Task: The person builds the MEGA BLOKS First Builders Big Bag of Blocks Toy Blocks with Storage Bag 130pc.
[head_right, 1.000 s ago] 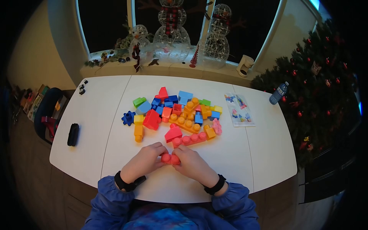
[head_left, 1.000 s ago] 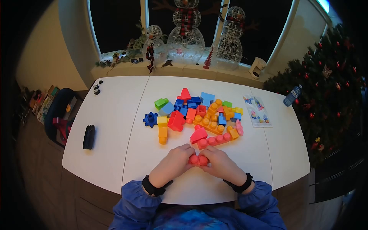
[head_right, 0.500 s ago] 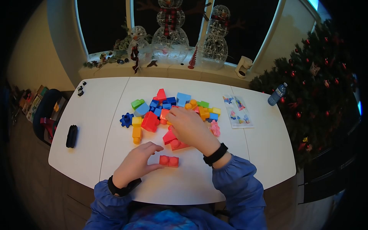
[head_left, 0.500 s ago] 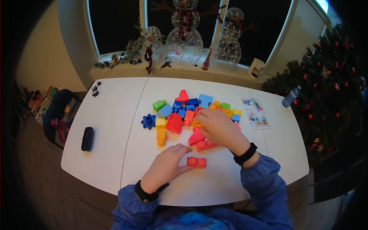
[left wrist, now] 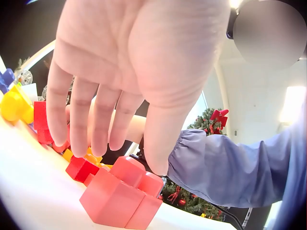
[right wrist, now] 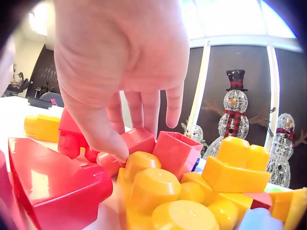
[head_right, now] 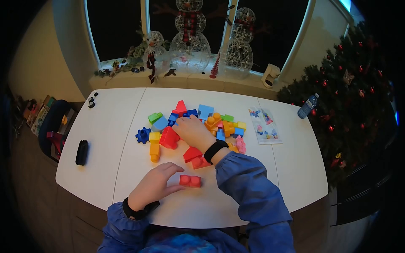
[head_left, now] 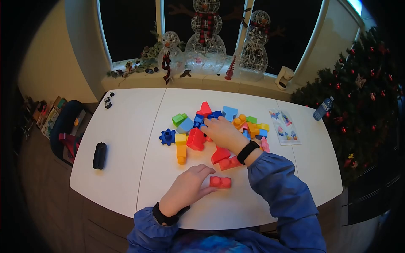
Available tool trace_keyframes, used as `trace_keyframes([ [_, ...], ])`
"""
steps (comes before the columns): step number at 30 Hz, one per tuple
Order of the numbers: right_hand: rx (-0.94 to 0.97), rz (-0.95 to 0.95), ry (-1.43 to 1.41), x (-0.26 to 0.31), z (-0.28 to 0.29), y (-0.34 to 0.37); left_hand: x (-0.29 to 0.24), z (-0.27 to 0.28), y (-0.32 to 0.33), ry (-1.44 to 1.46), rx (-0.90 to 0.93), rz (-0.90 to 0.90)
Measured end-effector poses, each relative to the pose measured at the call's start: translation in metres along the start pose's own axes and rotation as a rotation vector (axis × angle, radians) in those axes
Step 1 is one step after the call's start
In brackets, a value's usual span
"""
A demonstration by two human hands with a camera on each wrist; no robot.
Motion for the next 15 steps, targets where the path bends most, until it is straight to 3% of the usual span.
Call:
trace_keyframes([
  [4, -0.013, -0.064, -0.114, -0.013, 0.036, 0.008, 0.000, 0.000, 0.000, -0.004, 0.003, -0.006],
  [7, 0.040, -0.245, -0.340, -0.026, 0.083, 0.029, 0.000, 0.000, -0.001, 0.002, 0.015, -0.003],
  [10, -0.133, -0.354, -0.457, -0.031, 0.121, 0.069, -0.001, -0.002, -0.004, -0.004, 0.025, 0.002],
  [15, -0.056, -0.598, -0.732, -0.024, 0.140, 0.133, -0.002, -0.011, -0.011, -0.050, 0.059, -0.015],
])
Point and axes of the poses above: each hand's wrist, its own y-axis away from the middle knuckle, its own z-axis out of the back of the hand, x = y × z, the point moved 5 cm from there along -y, towards the middle knuckle, and after that the axes turned 9 degrees about y, right-handed, at the moved point
